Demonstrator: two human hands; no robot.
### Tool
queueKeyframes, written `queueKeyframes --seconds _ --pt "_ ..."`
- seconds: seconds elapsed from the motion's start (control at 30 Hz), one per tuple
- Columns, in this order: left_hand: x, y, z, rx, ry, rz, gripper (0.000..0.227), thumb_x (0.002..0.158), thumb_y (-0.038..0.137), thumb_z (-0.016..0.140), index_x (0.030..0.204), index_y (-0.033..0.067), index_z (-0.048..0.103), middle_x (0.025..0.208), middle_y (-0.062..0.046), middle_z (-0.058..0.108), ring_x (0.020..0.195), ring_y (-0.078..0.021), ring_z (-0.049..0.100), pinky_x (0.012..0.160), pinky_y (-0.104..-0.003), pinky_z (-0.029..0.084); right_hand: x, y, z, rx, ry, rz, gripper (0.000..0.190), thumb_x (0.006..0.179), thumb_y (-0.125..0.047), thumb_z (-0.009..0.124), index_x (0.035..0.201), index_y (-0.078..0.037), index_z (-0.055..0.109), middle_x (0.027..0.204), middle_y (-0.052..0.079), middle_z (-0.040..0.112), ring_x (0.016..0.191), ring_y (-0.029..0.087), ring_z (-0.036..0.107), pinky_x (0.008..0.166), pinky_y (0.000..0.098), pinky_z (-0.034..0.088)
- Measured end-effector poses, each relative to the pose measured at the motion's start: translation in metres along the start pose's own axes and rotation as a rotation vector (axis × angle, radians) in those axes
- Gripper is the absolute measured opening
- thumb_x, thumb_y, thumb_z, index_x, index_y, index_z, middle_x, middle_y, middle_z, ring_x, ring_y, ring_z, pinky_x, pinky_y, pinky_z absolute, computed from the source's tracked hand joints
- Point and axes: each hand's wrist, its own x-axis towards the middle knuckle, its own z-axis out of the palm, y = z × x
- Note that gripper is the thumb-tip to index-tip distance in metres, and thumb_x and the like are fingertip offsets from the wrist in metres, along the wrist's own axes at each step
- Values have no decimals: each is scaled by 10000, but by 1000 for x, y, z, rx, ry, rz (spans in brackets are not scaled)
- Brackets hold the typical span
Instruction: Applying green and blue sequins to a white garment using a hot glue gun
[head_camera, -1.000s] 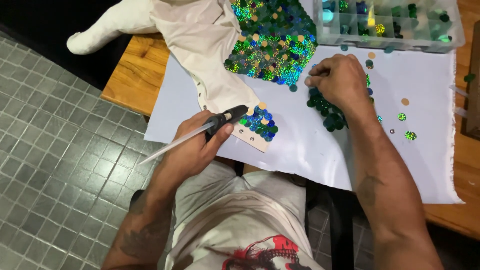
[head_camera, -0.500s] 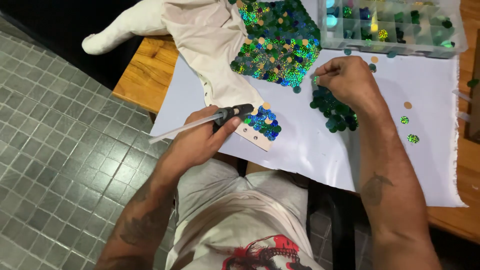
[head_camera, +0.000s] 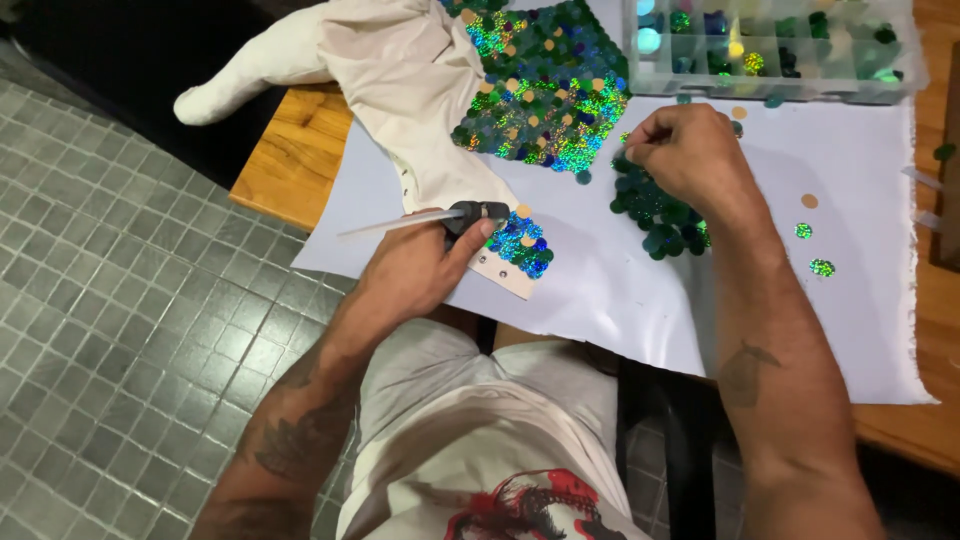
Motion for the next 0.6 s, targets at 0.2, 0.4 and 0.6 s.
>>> queueKeyframes --seconds 0.2,0.4,0.6 --pt "11 -9 16 53 30 -50 750 1003 665 385 962 -37 648 914 -280 682 968 -488 702 834 -595 552 -4 -10 1 74 11 56 85 855 -118 725 925 -129 773 712 65 674 712 230 681 703 393 525" --pt "12 -11 20 61 22 -86 770 990 686 382 984 -37 648 928 -272 688 1005 -481 702 861 -587 557 -13 -29 11 218 -43 29 121 886 -131 721 988 -83 767 769 59 655 742 186 593 692 349 472" --pt "12 -4 16 74 13 -87 756 998 670 384 988 -35 657 926 -270 686 1007 -475 706 854 -586 559 -30 -56 33 294 -164 -1 136 867 -114 730 979 -53 776 797 84 679 759 197 610 717 351 484"
